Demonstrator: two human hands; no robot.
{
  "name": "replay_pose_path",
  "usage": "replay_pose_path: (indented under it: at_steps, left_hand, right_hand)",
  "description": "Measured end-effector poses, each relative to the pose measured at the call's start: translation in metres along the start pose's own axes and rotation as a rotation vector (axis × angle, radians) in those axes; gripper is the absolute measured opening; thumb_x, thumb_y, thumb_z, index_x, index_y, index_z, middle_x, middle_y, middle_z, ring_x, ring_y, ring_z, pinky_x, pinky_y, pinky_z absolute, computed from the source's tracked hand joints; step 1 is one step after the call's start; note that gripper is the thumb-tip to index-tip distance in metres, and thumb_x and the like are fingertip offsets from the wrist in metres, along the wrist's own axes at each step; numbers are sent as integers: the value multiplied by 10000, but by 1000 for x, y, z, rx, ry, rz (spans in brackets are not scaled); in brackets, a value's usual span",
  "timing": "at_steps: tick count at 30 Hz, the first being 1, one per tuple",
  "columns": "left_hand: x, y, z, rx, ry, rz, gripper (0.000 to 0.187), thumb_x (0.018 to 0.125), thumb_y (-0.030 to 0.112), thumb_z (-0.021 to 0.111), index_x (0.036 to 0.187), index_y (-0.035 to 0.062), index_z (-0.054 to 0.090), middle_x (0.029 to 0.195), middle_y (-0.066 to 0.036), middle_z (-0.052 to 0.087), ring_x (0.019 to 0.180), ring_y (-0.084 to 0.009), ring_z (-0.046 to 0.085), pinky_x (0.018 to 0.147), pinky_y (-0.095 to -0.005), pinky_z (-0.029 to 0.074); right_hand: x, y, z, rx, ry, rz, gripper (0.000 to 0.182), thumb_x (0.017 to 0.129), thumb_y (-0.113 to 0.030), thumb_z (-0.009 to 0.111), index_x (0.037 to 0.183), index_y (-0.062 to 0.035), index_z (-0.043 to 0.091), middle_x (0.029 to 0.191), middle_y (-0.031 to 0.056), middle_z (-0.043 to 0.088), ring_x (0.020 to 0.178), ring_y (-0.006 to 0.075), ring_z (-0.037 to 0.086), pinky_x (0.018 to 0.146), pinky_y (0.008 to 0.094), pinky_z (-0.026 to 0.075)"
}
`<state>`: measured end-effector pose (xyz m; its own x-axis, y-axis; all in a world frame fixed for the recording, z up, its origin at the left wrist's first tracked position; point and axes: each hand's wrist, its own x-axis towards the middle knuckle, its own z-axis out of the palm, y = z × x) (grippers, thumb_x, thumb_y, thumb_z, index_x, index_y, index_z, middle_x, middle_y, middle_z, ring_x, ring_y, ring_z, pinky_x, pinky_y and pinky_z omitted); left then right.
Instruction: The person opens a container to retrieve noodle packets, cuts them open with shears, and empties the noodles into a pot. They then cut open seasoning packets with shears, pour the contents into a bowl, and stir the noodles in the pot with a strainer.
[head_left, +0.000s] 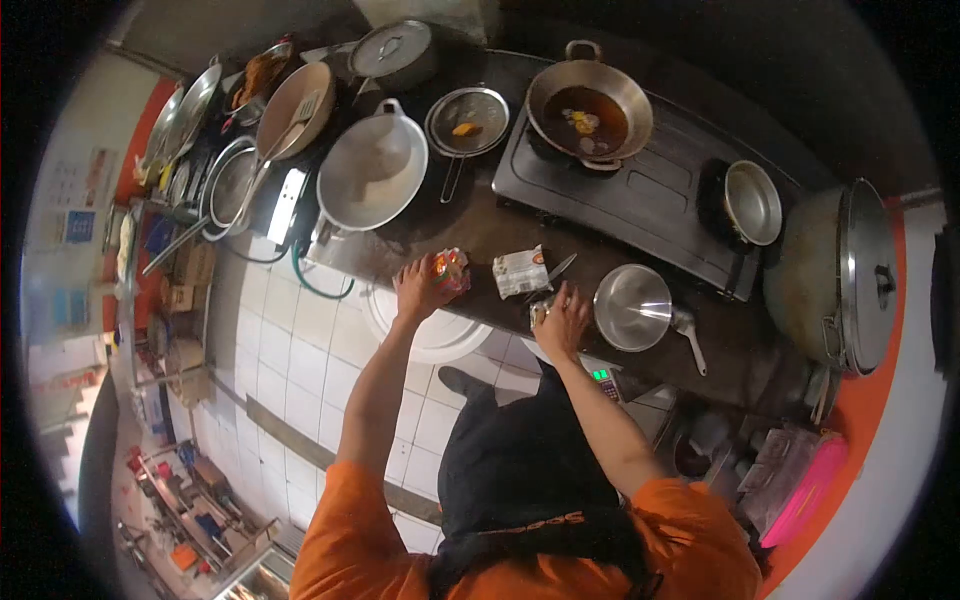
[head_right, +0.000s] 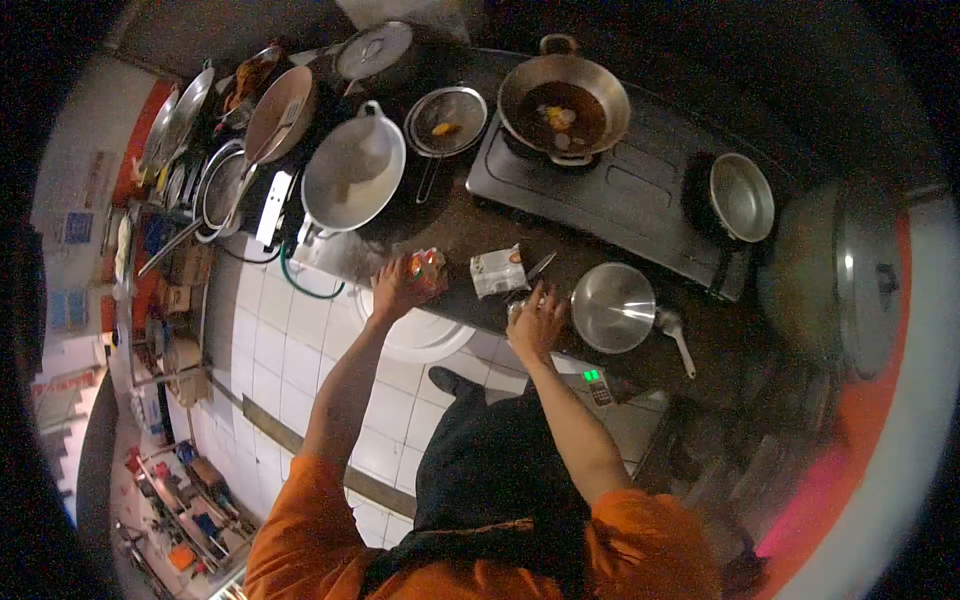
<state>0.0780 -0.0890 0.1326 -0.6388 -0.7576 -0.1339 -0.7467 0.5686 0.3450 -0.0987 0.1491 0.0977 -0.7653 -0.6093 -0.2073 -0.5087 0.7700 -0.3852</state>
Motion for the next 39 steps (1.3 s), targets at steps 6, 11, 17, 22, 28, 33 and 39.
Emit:
replay_pose_path:
  at_steps: [6,11,17,22,28,33,39]
  left_hand:
    - [3,-16,27,97,27,85,1094,610,502,875,1439,5,362,1406,-182,498,1360,-354,411,1137,-586,243]
    - [-29,1,5,-35,174,64,1074,656,418,875,1461,-9,306,1489,-218,382,1413,-407,307,1152,-552,251]
    - [-139,5,15,-174,258,-95,982,712,209,846,1456,-76,273,1468,-271,378,1392,-476,288,1161,-512,260]
    - [-227,50,1,-391,155,-262,866,788,190,795,1445,-93,307,1458,-302,378,1385,-443,330,1166,-484,262]
    - [-241,124,-62,-1152,39,-287,921,812,184,794,1524,31,229,1524,-178,365,1420,-296,343,1169,-475,255]
    - [-248,176,-106,-1922,-357,-193,1085,734,364,799,1554,41,166,1485,-199,399,1322,-310,458,1107,-444,372]
    - [-252,219,-124,-1896,-141,-171,1106,722,251,814,1575,81,131,1423,-172,454,1191,-284,572,978,-371,514]
  right_hand:
    - [59,-15,31,95,-112,20,836,906,-379,644,1517,18,234,1424,274,445,1309,449,396,1121,533,292]
    - [76,-28,36,119,-97,160,772,834,-329,733,1418,27,374,1377,244,509,1310,377,462,1142,497,280]
    - [92,-16,60,452,-58,51,491,801,-141,748,1218,-7,526,1169,226,629,1100,404,594,960,450,470]
    - [70,-18,-7,667,-185,-126,409,832,-141,721,1201,-84,555,1129,185,658,1084,375,620,923,434,484]
    - [-9,-30,-157,878,-716,-841,239,867,-36,636,1102,-58,674,1106,63,706,1053,195,653,917,351,495]
    - [-80,-52,-210,1035,-846,-940,291,867,-107,705,1145,-36,655,1088,91,684,1009,213,648,876,354,524]
    - [-124,-49,-251,797,-239,-832,478,828,-305,783,1170,-8,630,1095,155,629,1017,316,608,866,374,495]
